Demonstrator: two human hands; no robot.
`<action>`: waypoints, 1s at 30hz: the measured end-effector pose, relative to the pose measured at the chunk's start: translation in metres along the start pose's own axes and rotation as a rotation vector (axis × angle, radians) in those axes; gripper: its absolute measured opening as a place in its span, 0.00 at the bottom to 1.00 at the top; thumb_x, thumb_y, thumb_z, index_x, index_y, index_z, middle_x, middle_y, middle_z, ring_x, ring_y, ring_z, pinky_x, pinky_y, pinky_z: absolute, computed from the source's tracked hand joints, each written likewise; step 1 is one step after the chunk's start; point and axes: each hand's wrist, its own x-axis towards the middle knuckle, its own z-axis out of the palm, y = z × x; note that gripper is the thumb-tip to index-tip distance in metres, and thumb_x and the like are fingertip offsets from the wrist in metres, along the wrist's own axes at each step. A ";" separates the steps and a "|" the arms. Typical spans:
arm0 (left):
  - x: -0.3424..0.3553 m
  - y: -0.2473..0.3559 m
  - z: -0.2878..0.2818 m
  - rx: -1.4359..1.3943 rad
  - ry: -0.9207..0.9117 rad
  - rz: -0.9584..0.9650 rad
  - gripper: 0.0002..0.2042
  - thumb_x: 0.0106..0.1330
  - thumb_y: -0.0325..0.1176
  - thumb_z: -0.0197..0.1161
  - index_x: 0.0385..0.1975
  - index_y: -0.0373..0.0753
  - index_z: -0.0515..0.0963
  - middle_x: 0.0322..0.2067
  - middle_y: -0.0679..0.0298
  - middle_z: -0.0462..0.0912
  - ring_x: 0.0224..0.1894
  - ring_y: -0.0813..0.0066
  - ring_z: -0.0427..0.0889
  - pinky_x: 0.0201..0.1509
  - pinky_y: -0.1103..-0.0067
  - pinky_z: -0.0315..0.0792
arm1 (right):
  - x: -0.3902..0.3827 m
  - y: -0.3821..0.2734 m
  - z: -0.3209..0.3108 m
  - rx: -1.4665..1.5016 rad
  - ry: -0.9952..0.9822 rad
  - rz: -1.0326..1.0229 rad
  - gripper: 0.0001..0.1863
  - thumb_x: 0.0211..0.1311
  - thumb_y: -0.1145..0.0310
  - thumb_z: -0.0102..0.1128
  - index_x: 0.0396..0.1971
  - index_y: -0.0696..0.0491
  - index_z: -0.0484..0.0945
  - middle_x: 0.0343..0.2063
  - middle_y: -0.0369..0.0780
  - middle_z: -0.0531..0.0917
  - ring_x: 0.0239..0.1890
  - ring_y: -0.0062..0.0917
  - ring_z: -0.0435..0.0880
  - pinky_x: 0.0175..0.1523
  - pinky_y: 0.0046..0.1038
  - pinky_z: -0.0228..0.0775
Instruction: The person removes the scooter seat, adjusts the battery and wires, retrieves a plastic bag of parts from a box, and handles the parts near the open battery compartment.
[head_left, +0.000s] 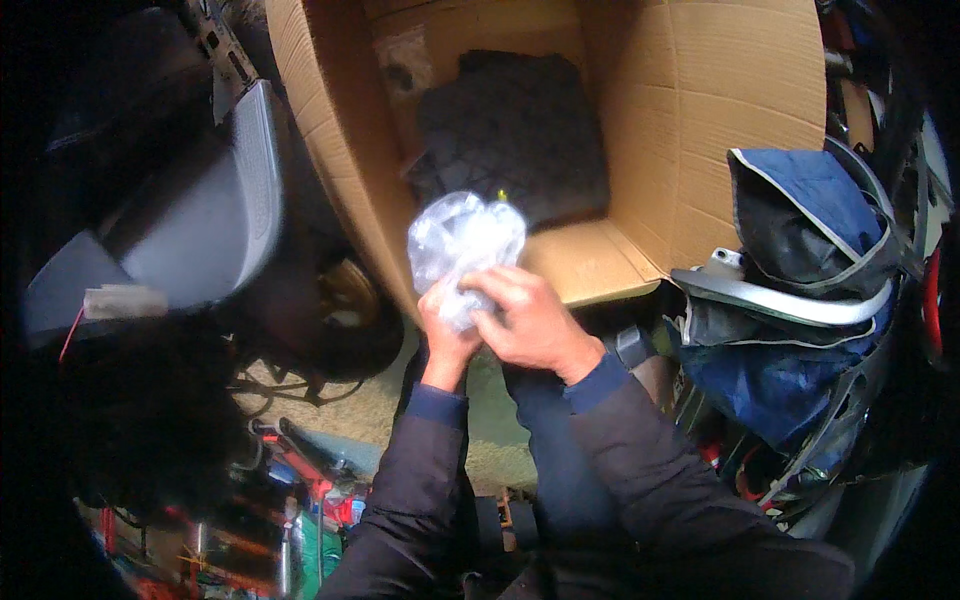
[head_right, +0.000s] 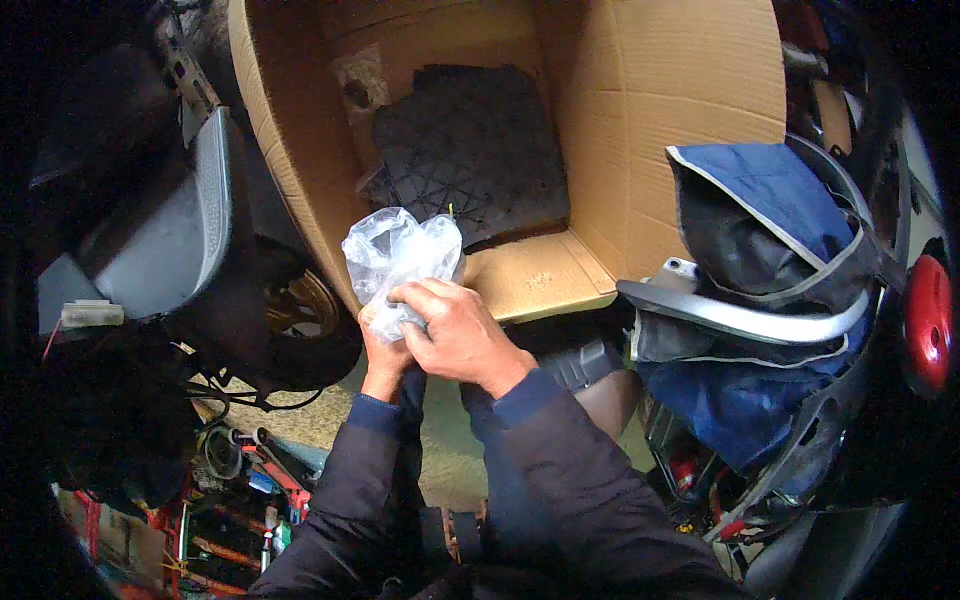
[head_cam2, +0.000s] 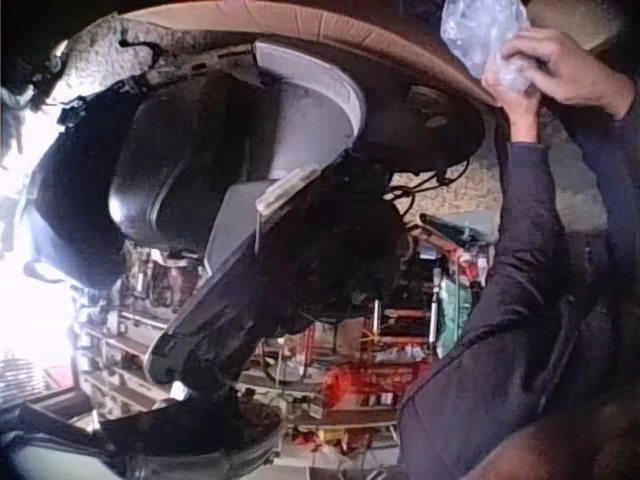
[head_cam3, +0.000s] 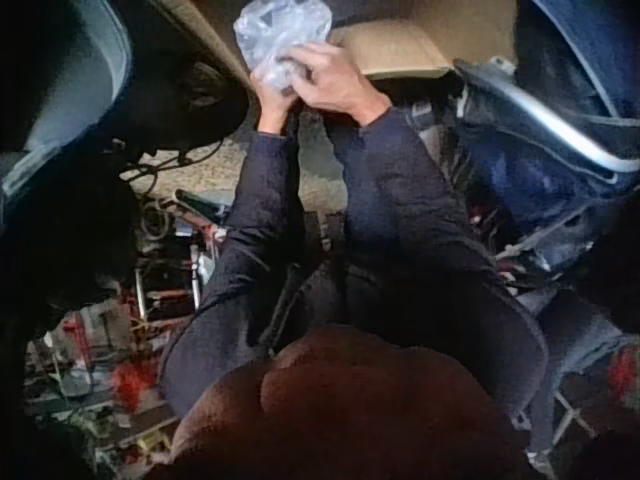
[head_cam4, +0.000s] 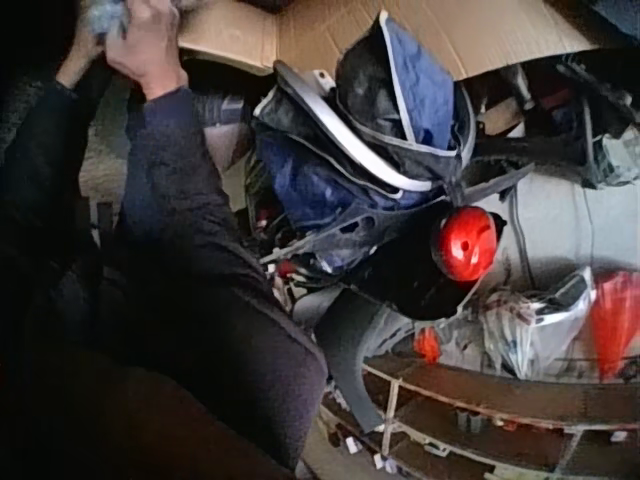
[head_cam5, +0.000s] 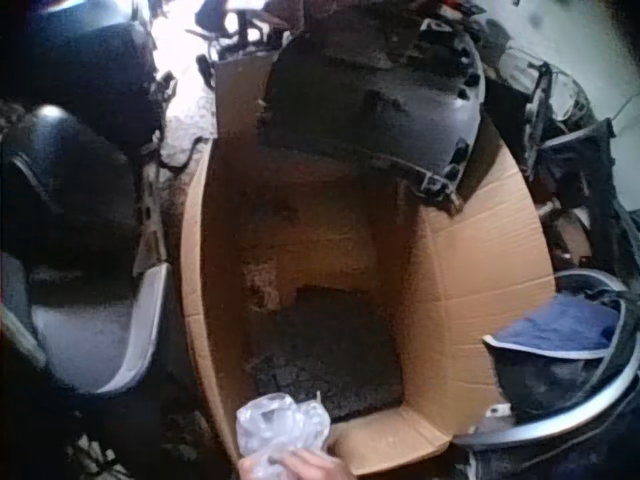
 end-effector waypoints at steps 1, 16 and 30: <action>-0.001 0.000 -0.001 -0.010 -0.007 -0.042 0.13 0.48 0.32 0.69 0.34 0.36 0.83 0.33 0.56 0.86 0.36 0.59 0.85 0.42 0.71 0.77 | 0.000 0.003 -0.006 0.050 -0.058 0.015 0.17 0.51 0.73 0.59 0.43 0.58 0.78 0.39 0.51 0.82 0.42 0.45 0.82 0.49 0.38 0.75; -0.014 0.012 -0.008 0.132 -0.016 0.170 0.13 0.45 0.33 0.70 0.30 0.36 0.82 0.28 0.53 0.83 0.33 0.49 0.82 0.40 0.66 0.76 | 0.050 0.267 0.022 1.100 0.769 1.128 0.19 0.60 0.67 0.59 0.50 0.57 0.73 0.49 0.41 0.80 0.44 0.36 0.81 0.45 0.47 0.70; -0.013 0.029 -0.015 0.092 -0.016 0.013 0.14 0.45 0.34 0.70 0.32 0.35 0.82 0.28 0.53 0.84 0.33 0.52 0.84 0.39 0.69 0.77 | 0.061 0.197 -0.011 1.044 0.771 0.487 0.10 0.65 0.71 0.57 0.44 0.55 0.74 0.39 0.37 0.80 0.38 0.28 0.80 0.35 0.36 0.75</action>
